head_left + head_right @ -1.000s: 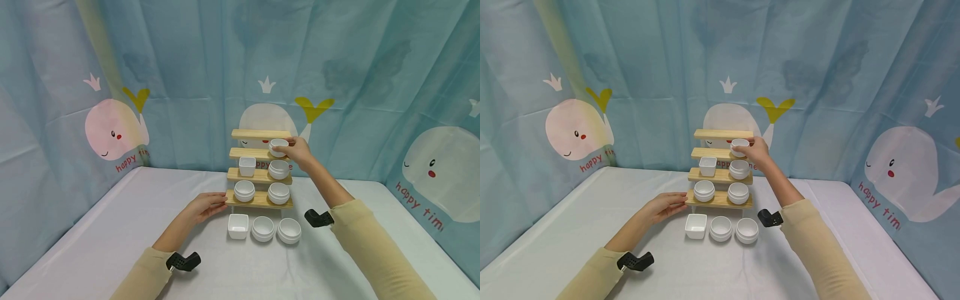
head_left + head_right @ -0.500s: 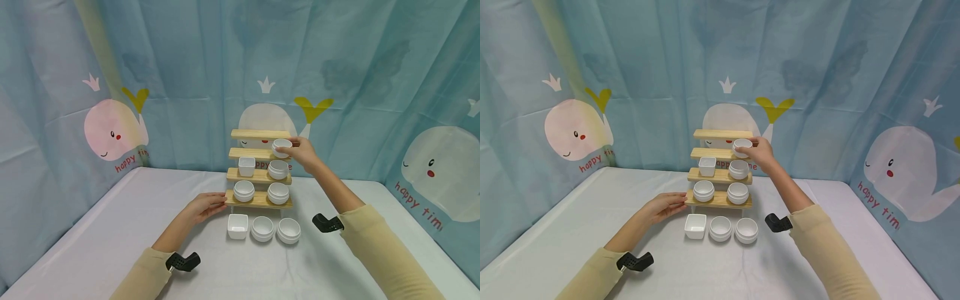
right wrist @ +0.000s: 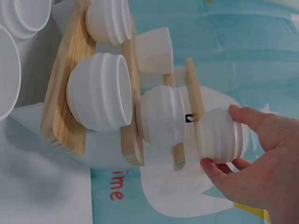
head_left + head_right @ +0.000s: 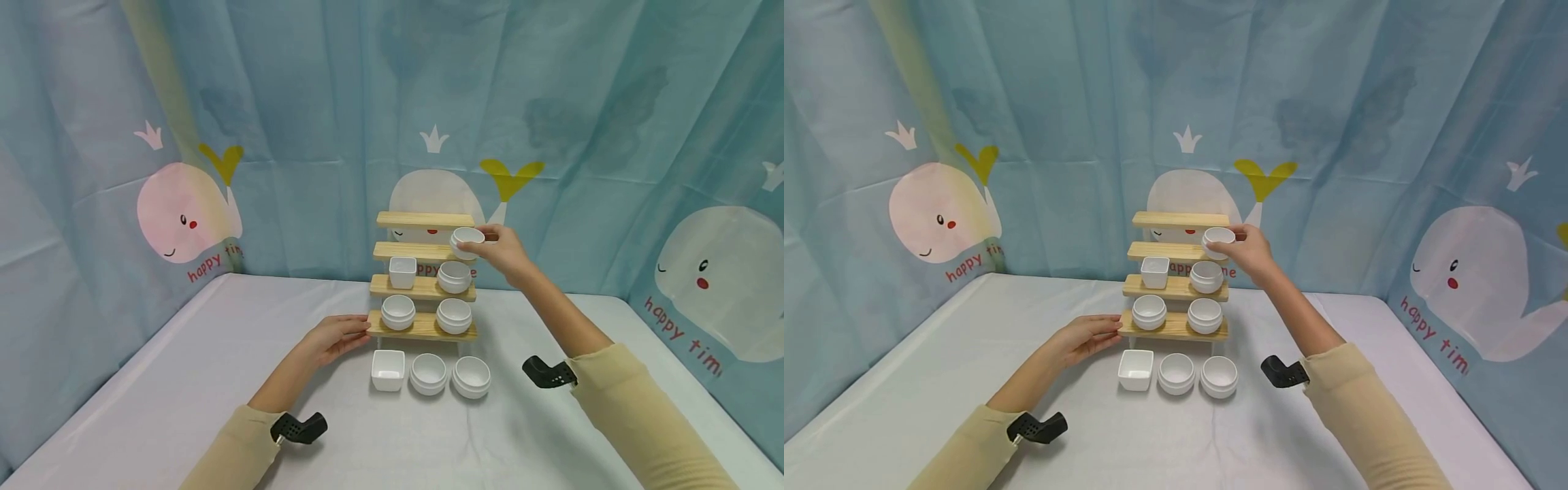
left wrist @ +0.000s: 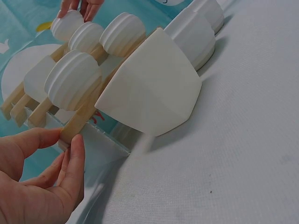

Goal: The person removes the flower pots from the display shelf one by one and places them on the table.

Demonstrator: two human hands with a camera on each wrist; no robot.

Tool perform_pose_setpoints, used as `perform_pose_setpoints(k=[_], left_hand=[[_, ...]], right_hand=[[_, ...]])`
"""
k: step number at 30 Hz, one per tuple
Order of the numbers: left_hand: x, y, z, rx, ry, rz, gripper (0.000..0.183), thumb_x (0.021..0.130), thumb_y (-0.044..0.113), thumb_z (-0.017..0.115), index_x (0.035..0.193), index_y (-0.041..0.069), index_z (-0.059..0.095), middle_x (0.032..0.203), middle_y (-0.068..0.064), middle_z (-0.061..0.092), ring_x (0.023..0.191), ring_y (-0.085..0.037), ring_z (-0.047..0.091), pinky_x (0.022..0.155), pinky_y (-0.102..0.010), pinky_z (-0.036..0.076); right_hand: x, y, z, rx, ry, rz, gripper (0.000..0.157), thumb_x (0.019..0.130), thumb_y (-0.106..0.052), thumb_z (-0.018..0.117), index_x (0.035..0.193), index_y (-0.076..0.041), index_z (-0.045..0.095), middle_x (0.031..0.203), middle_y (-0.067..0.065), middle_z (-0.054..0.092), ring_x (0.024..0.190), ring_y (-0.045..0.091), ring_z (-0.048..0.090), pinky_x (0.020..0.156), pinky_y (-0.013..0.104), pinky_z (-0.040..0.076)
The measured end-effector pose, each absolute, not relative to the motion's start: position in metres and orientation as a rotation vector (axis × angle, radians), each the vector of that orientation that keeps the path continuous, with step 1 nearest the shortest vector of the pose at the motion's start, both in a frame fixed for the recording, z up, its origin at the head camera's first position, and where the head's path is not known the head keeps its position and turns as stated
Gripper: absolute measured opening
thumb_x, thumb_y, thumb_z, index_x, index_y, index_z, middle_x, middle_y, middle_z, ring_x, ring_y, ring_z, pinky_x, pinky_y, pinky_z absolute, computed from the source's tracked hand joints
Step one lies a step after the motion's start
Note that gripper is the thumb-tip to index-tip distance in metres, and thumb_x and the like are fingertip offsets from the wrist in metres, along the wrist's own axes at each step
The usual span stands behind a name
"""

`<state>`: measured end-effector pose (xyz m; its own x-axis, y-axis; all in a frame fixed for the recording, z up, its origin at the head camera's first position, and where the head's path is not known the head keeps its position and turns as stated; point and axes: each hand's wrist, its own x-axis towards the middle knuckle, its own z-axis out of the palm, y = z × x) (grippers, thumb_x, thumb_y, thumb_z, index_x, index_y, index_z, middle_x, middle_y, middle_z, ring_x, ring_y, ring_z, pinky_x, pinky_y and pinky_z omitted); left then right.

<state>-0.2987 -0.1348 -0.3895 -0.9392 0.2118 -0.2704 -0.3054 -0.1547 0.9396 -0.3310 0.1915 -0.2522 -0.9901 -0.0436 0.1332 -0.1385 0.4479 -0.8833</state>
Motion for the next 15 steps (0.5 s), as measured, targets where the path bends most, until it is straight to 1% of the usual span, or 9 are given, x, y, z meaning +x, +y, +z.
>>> perform_pose_setpoints(k=[3,6,15], left_hand=[[-0.2985,-0.1346,-0.3898,-0.097,1.778,2.158,0.051,0.104,-0.004,0.06,0.15,-0.017,0.043,0.109,-0.014,0.066,0.088,-0.011,0.07,0.087,-0.022,0.065],[-0.2985,-0.1346,-0.3901,-0.091,1.772,2.161,0.051,0.104,-0.004,0.059,0.151,-0.017,0.042,0.108,-0.013,0.067,0.088,-0.012,0.07,0.087,-0.022,0.065],[-0.2993,-0.1344,-0.3905,-0.096,1.783,2.15,0.051,0.105,-0.004,0.059,0.151,-0.017,0.043,0.111,-0.014,0.066,0.089,-0.012,0.07,0.088,-0.021,0.065]], right_hand=[[-0.3294,0.1934,-0.2516,0.161,-2.595,1.6,0.071,0.099,-0.023,0.075,0.155,0.005,0.042,0.159,0.023,0.042,0.144,0.04,0.041,0.122,0.052,0.042],[-0.3274,0.1952,-0.2509,0.155,-2.593,1.605,0.07,0.099,-0.023,0.074,0.155,0.005,0.043,0.157,0.024,0.043,0.14,0.039,0.042,0.12,0.05,0.042],[-0.3223,0.1998,-0.2512,0.169,-2.587,1.586,0.068,0.099,-0.022,0.075,0.154,0.005,0.045,0.154,0.024,0.045,0.135,0.038,0.044,0.112,0.046,0.045]])
